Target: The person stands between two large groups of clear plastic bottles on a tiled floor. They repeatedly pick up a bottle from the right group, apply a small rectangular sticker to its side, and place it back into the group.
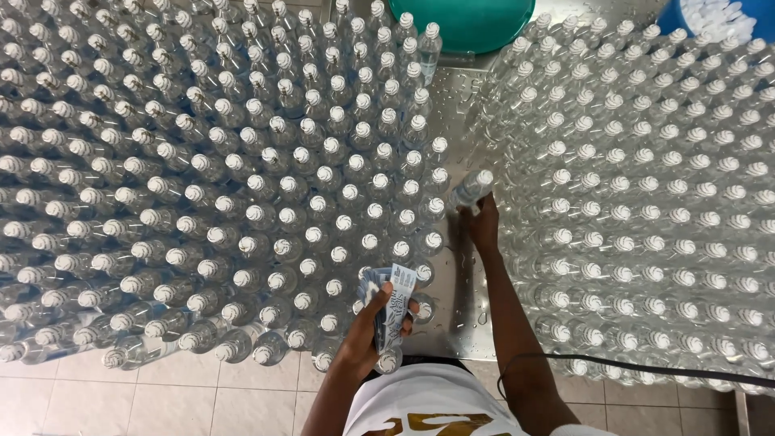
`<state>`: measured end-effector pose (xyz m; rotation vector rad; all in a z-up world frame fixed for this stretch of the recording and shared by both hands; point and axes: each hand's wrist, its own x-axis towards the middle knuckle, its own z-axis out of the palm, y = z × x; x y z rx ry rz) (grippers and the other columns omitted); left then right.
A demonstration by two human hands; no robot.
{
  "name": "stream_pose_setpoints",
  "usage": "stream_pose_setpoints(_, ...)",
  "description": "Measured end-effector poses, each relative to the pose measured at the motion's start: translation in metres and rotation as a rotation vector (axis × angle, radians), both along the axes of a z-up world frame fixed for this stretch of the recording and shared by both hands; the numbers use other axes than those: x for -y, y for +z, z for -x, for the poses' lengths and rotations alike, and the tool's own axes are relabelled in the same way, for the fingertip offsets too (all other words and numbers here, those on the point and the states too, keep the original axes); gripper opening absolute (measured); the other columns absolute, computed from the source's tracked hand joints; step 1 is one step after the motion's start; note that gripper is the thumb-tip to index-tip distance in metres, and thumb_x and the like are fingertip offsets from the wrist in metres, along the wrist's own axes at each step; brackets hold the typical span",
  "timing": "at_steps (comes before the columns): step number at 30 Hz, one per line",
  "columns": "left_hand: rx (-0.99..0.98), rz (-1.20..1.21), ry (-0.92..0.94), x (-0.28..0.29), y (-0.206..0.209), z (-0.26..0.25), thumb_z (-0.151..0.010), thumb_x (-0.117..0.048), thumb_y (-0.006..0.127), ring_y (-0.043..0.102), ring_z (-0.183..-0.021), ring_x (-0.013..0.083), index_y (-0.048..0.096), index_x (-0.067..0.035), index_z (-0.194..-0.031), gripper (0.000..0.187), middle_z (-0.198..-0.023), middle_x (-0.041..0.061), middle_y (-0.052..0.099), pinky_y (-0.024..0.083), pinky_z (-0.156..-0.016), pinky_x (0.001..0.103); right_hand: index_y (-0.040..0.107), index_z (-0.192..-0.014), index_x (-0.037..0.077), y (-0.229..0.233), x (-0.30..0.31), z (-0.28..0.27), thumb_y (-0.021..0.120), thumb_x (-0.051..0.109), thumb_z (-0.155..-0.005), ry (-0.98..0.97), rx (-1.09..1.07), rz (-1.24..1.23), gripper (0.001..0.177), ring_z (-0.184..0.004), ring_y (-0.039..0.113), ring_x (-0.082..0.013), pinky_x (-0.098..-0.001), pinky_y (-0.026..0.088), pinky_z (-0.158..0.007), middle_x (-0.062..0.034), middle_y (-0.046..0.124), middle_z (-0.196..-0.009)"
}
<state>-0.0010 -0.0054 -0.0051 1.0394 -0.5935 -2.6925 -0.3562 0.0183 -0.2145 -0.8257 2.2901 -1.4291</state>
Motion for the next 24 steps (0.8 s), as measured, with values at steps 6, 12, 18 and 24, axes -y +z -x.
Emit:
stream_pose_setpoints(6, 0.001, 0.001, 0.04, 0.008, 0.002, 0.005, -0.105, -0.05, 0.056, 0.064, -0.074, 0.016, 0.067, -0.001, -0.142, 0.062, -0.101, 0.012, 0.075, 0.051, -0.068, 0.031, 0.052, -0.149, 0.005, 0.01, 0.036, 0.033, 0.077, 0.003, -0.091, 0.016, 0.081, 0.011, 0.063, -0.128, 0.069, -0.0362, -0.0459, 0.055, -0.115, -0.0192, 0.071, -0.138)
stream_pose_setpoints(12, 0.058, -0.019, 0.087, 0.015, -0.005, 0.013, -0.106, -0.049, 0.056, 0.064, -0.073, 0.018, 0.068, -0.001, -0.135, 0.057, -0.1, 0.014, 0.075, 0.049, -0.067, 0.032, 0.047, -0.154, 0.003, -0.018, 0.058, 0.068, 0.077, 0.002, -0.093, 0.097, 0.07, 0.003, 0.068, -0.127, 0.07, -0.0399, -0.0476, 0.058, -0.109, -0.0217, 0.069, -0.142)
stream_pose_setpoints(18, 0.054, -0.057, 0.116, 0.02, -0.006, 0.021, -0.104, -0.05, 0.058, 0.063, -0.072, 0.0154, 0.067, 0.001, -0.142, 0.064, -0.1, 0.012, 0.074, 0.05, -0.065, 0.029, 0.052, -0.147, 0.003, -0.041, 0.075, 0.09, 0.075, 0.007, -0.091, 0.122, 0.03, -0.102, 0.061, -0.117, 0.072, -0.0398, -0.0488, 0.059, -0.091, -0.0205, 0.072, -0.134)
stream_pose_setpoints(24, 0.011, -0.042, 0.137, 0.02, -0.018, 0.021, -0.104, -0.05, 0.058, 0.063, -0.071, 0.0153, 0.065, 0.002, -0.143, 0.066, -0.101, 0.012, 0.073, 0.05, -0.064, 0.029, 0.042, -0.153, 0.007, -0.062, 0.094, 0.103, 0.074, -0.002, -0.089, 0.129, 0.048, -0.021, 0.072, -0.117, 0.066, -0.0344, -0.0416, 0.06, -0.09, -0.017, 0.039, -0.15)
